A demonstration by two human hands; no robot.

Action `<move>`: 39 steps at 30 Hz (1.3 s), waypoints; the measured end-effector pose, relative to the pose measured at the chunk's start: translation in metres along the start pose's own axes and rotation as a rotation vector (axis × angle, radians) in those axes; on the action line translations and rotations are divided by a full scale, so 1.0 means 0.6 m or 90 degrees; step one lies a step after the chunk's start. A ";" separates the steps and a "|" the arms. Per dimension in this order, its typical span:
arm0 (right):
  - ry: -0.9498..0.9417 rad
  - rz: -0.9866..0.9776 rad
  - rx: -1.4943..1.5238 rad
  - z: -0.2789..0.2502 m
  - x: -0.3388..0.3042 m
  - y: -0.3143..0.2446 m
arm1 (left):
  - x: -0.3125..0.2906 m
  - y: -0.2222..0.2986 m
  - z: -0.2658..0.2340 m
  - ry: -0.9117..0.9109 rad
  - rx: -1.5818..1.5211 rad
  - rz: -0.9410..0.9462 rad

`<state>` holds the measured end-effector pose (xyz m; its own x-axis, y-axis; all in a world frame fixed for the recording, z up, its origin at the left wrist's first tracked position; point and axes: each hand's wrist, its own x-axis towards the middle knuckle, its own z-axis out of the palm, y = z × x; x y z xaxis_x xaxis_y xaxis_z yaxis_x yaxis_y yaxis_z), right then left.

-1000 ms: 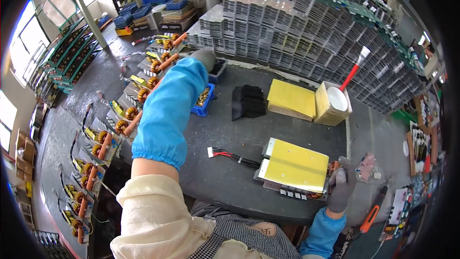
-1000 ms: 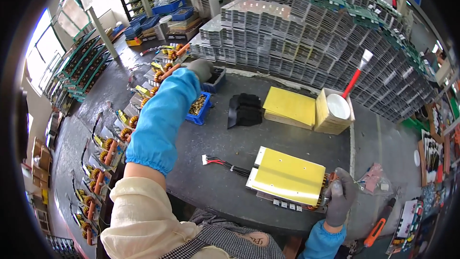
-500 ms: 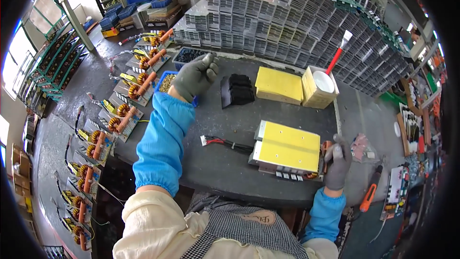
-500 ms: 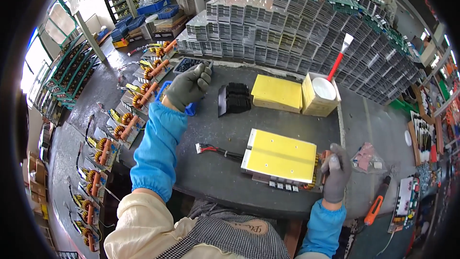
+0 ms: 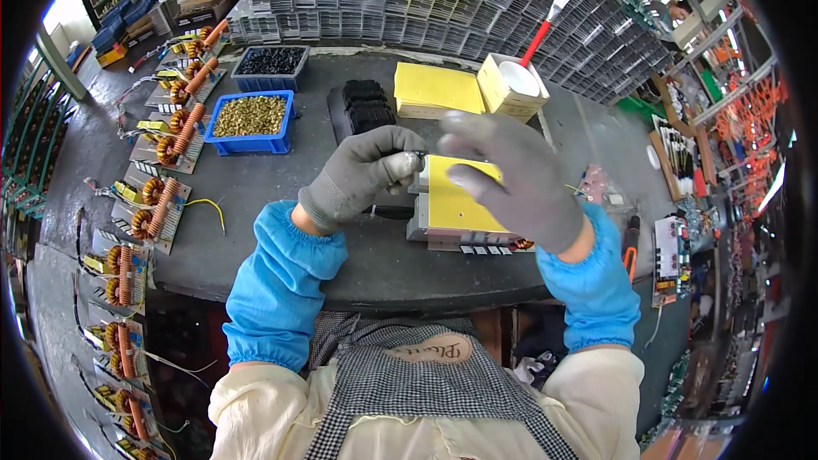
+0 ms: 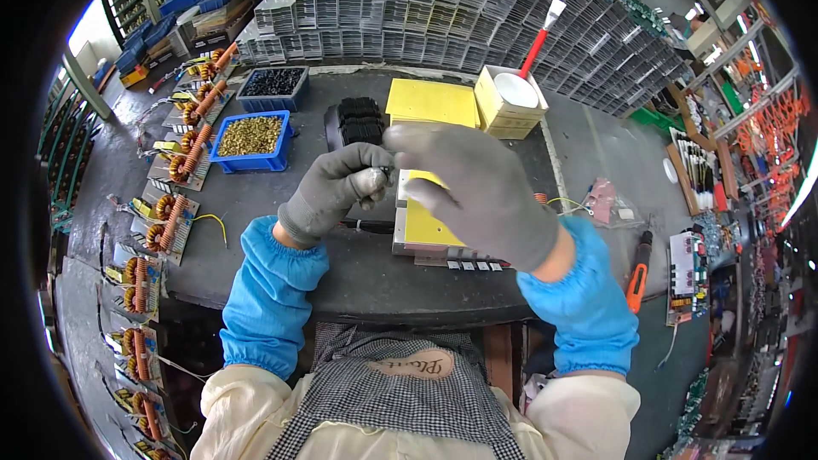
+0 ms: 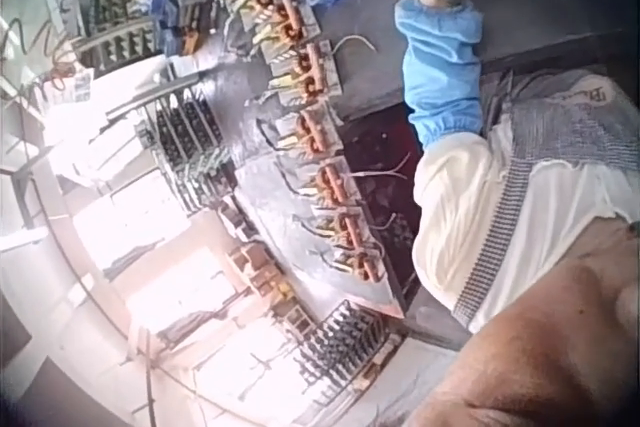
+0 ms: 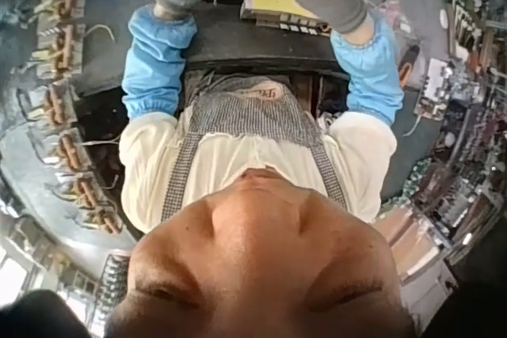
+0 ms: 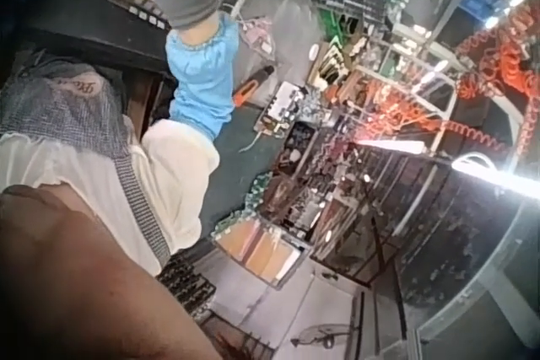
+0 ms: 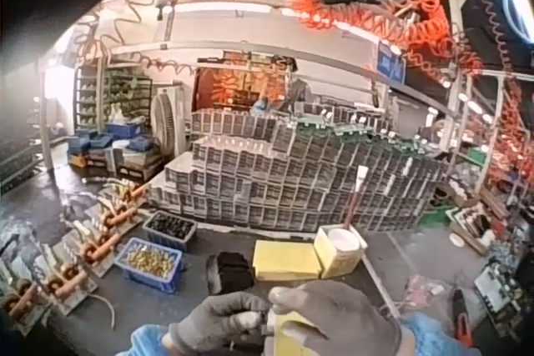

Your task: The person assembles an electronic component by placing a circuit board and yellow insulation plates, then securing the parts with screws using a power screwdriver.

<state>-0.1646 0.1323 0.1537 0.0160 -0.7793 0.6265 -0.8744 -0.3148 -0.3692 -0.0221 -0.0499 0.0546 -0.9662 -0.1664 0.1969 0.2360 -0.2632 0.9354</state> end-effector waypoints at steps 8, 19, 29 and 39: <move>-0.060 -0.129 -0.174 0.044 0.027 0.004 | -0.013 -0.010 -0.014 -0.079 -0.199 -0.069; -0.032 0.497 0.247 0.007 -0.003 0.036 | 0.008 -0.035 -0.040 0.181 -0.473 -0.122; -0.139 0.309 -0.104 0.029 -0.045 0.062 | 0.015 -0.039 -0.019 0.269 -0.435 -0.165; -0.170 0.290 -0.164 0.035 -0.056 0.067 | 0.013 -0.059 -0.028 0.180 -0.393 -0.158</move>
<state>-0.1903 0.1343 0.1035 -0.2965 -0.9250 0.2374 -0.9110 0.1994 -0.3609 -0.0362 -0.0579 0.0178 -0.9549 -0.2496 -0.1611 0.1097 -0.8003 0.5895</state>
